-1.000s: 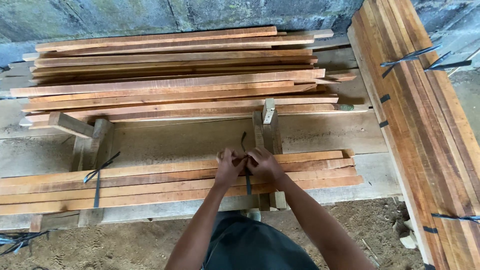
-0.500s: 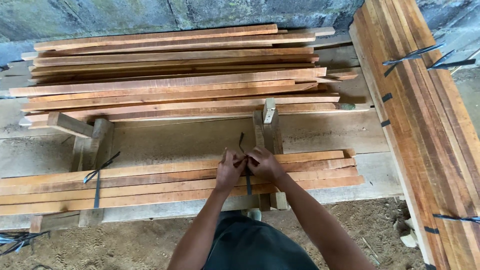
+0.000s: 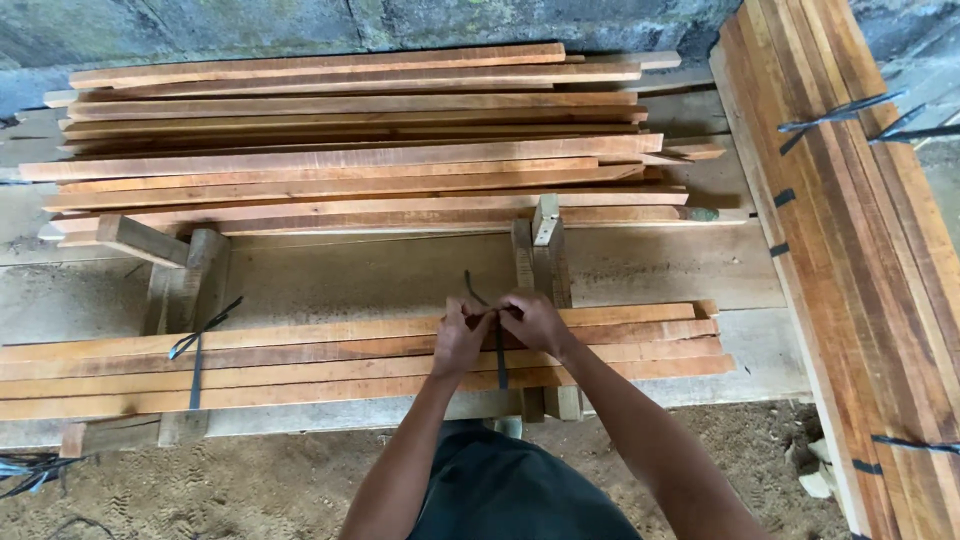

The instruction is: Bundling pieces of cut lumber together using black rubber bands.

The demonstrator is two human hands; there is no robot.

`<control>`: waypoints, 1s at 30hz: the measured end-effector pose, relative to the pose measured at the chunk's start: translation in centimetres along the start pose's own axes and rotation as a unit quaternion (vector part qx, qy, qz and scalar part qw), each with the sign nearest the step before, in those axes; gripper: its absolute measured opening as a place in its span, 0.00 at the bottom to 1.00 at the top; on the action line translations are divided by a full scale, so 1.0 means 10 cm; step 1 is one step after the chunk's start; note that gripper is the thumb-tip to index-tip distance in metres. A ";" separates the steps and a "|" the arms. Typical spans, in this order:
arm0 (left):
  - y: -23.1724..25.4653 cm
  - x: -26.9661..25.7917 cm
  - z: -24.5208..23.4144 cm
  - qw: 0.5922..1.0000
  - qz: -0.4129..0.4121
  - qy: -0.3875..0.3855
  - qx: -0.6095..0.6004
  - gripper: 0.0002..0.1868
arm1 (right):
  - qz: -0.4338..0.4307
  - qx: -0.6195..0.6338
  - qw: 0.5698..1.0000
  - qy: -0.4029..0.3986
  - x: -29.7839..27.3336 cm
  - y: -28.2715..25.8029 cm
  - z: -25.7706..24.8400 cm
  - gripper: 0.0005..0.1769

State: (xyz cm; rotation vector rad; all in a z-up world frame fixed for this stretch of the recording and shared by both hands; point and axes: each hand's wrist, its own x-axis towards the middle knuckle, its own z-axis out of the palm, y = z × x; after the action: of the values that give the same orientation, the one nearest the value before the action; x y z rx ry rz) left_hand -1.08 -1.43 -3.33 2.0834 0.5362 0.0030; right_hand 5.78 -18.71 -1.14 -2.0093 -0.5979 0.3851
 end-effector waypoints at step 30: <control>0.02 -0.01 0.01 0.868 0.403 0.197 0.211 0.09 | 0.111 0.005 0.980 -0.164 0.17 -0.02 -0.13 0.36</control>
State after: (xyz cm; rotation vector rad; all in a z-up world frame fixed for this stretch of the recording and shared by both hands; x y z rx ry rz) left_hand -1.13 -1.67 -3.25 2.6106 -0.1654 0.8837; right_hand 7.78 -18.69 -0.40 -2.0228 -0.5699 0.8649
